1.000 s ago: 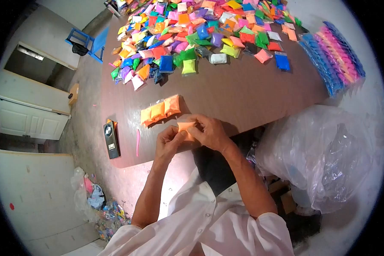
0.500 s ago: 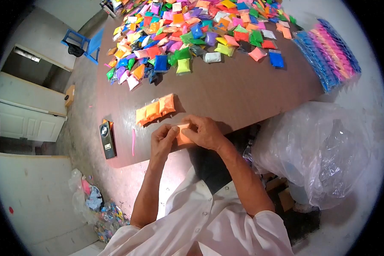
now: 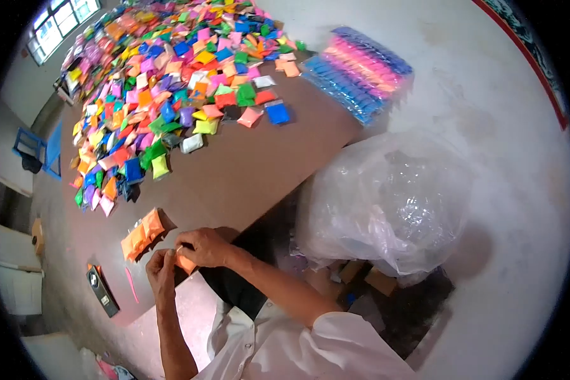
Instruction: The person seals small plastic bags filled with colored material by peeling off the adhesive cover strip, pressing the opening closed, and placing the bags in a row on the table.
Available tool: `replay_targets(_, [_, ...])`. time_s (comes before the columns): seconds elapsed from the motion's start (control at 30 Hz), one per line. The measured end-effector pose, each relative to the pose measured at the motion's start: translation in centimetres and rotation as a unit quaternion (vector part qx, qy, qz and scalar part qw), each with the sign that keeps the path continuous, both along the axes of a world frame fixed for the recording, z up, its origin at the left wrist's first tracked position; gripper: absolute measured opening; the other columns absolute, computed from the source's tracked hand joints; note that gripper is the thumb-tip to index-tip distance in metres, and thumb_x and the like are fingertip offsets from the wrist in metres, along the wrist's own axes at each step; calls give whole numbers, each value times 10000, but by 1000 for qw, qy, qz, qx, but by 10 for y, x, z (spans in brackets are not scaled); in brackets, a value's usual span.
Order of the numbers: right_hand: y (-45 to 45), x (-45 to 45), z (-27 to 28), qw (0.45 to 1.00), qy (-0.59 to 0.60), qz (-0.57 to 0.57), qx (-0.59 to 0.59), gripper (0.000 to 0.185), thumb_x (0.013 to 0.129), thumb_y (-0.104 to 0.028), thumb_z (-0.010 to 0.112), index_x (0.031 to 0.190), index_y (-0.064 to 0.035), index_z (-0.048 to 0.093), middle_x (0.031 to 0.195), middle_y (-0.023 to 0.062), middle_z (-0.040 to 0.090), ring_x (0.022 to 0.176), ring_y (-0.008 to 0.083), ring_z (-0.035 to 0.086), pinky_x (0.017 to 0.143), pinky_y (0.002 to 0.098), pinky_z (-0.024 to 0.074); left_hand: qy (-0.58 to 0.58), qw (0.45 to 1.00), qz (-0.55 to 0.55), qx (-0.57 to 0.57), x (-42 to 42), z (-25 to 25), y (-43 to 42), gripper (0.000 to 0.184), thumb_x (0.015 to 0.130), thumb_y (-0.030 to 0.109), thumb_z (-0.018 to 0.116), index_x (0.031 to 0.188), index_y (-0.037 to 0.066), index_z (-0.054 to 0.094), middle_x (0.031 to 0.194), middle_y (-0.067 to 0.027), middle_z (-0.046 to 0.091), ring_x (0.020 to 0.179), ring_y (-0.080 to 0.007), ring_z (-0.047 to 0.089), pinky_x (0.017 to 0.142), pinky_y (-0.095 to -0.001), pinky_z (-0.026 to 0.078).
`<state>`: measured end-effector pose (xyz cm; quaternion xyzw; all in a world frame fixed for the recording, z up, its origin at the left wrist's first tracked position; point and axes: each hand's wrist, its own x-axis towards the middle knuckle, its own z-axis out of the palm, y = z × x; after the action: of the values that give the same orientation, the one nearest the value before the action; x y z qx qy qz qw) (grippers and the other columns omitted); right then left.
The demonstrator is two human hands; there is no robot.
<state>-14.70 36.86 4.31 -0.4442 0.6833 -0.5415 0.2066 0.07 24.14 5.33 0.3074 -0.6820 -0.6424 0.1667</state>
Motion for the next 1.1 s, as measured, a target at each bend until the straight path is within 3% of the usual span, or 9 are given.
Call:
replay_targets(0.2, [2,3,9,998,8,6,54,220,936,-245,701,1064,-68,726,888,155,735,818,328,716,765,428,557,46,998,30,-9,8,-15,-3,234,1040,207,682,940,-3,703,810,42,632,739,-36,516,681,-217,420])
replay_targets(0.43, [-1,6,-5,998,-26,-46,-19,150,972,-174,667,1034,-45,710,912,163,726,840,342,708,771,419,553,-22,999,49,9,3,1,1,242,1023,248,707,916,31,701,789,45,622,690,-29,491,612,-222,386])
replay_targets(0.53, [-4,7,-10,997,-9,-62,-43,136,973,-155,662,1027,-41,712,918,168,725,855,333,712,778,405,555,-50,999,1,3,2,11,6,260,997,236,713,842,32,666,738,49,585,653,-37,463,578,-234,351])
replay_targets(0.67, [-6,7,-12,996,55,-56,-40,159,964,-169,666,1057,-55,725,928,162,738,842,325,723,778,405,569,-12,998,15,-62,10,-23,-5,302,1001,228,711,766,90,581,694,61,518,613,-41,434,528,-241,319])
replay_targets(0.8, [2,5,9,999,-36,-5,15,209,959,-119,664,1142,-33,716,894,138,722,763,185,707,713,326,565,25,1000,13,-2,11,-19,-4,244,1011,234,721,839,73,659,725,51,577,628,-20,447,531,-222,311])
replay_targets(0.87, [2,1,6,998,-54,7,23,236,956,-139,679,1165,-34,712,928,154,733,786,226,726,732,339,574,16,1000,3,10,9,-17,-4,241,1010,242,730,862,61,670,738,47,587,637,-15,471,550,-209,366])
replay_targets(0.9, [2,1,5,997,-65,3,35,266,953,-158,695,1189,-36,708,962,171,745,809,267,744,751,353,584,-20,1000,1,23,10,-28,-6,223,1003,246,733,944,33,701,811,17,649,705,-37,552,608,-203,456])
replay_targets(1.1, [1,-1,-10,993,-111,-12,-28,269,973,-152,688,1198,-6,700,959,141,741,810,197,712,756,315,573,-46,998,-45,-16,-2,15,3,293,971,195,730,1167,-24,729,1014,-63,759,912,-108,668,789,-274,542])
